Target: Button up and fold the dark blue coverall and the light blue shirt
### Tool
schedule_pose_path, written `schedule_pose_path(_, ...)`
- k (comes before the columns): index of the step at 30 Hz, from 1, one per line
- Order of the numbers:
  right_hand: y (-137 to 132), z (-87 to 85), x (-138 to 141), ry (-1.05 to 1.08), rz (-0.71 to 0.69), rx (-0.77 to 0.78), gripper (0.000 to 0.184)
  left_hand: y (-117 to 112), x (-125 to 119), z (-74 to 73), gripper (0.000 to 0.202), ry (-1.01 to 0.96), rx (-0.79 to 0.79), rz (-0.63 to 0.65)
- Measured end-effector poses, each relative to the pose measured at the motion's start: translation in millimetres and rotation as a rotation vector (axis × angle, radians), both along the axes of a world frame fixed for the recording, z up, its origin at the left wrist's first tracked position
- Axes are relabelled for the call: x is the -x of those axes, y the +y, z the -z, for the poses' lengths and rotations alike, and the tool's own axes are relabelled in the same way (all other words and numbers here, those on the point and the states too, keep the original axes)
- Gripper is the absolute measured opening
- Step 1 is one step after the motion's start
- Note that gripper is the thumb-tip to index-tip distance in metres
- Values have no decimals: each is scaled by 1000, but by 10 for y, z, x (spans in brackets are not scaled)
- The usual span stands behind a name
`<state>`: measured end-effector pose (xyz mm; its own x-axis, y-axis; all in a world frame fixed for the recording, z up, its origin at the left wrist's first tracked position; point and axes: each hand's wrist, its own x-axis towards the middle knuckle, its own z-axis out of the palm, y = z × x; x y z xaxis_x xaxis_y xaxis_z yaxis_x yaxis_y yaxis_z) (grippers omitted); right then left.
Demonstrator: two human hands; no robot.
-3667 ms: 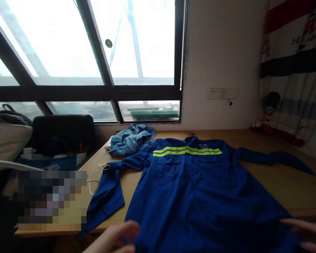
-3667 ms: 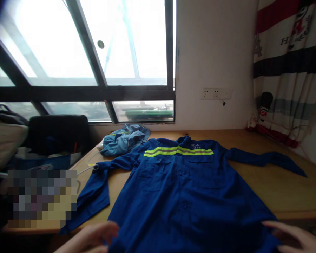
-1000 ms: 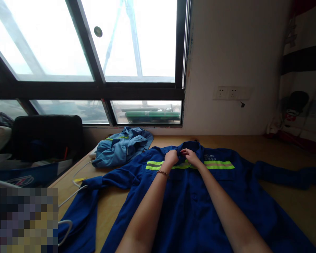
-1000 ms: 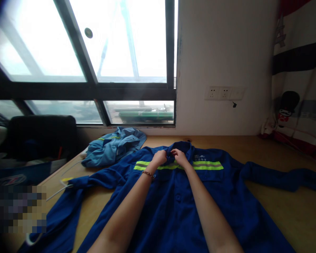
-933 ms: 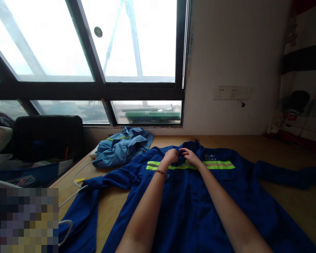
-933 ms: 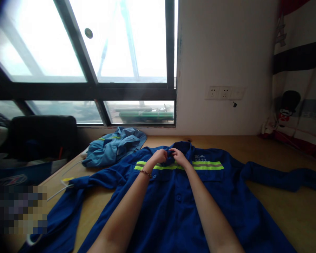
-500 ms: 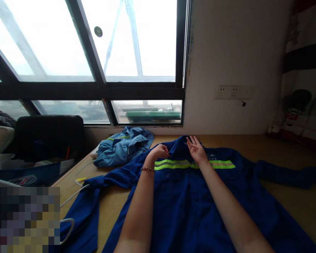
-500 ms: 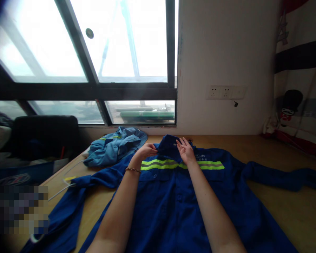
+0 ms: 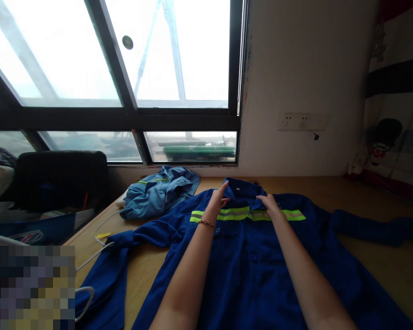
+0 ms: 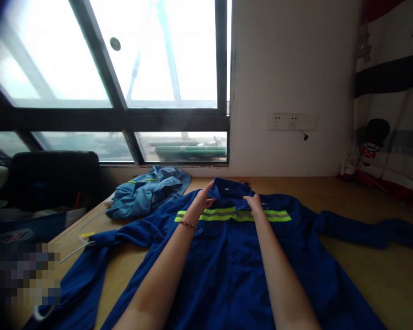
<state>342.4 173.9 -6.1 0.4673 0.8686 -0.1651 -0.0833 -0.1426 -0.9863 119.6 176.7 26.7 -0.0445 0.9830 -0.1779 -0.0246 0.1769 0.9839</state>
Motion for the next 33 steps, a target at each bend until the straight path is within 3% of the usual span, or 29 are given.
schedule_pose_path(5, 45, 6, -1, 306, -29, -41, 11, 3, -31, 74, 19, -179, 0, -14)
schedule_pose_path(10, 30, -35, -71, 515, 45, -204, 39, 41, 37, 231, 25, -468, -75, 18)
schedule_pose_path(13, -19, -50, -81, 588, 8, -250, 49, 22, 4, 317, 33, -361, -131, 88)
schedule_pose_path(16, -53, -92, -41, 665, -102, -407, 42, -34, -102, 330, 55, -236, -200, 31)
schedule_pose_path(19, -41, -120, 50, 649, -253, -586, 37, -150, -232, 293, 76, 198, -377, -104)
schedule_pose_path(22, -2, -51, 168, 413, -359, -537, 36, -296, -344, 253, 63, 822, -579, -207)
schedule_pose_path(24, 14, 35, 231, 170, -362, -438, 36, -363, -398, 239, 43, 1023, -648, -84)
schedule_pose_path(27, -10, 125, 265, -268, -225, -356, 40, -382, -435, 276, 30, 1129, -679, 289)
schedule_pose_path(28, -32, 131, 262, -432, -141, -346, 41, -371, -434, 309, 31, 1153, -670, 360)
schedule_pose_path(30, -85, 120, 260, -766, -12, -283, 38, -335, -416, 396, 38, 1207, -624, 364)
schedule_pose_path(31, -113, 110, 270, -910, -23, -228, 35, -313, -402, 443, 42, 1227, -598, 326)
schedule_pose_path(33, -159, 109, 328, -1098, -175, -124, 28, -264, -370, 519, 46, 1239, -559, 256)
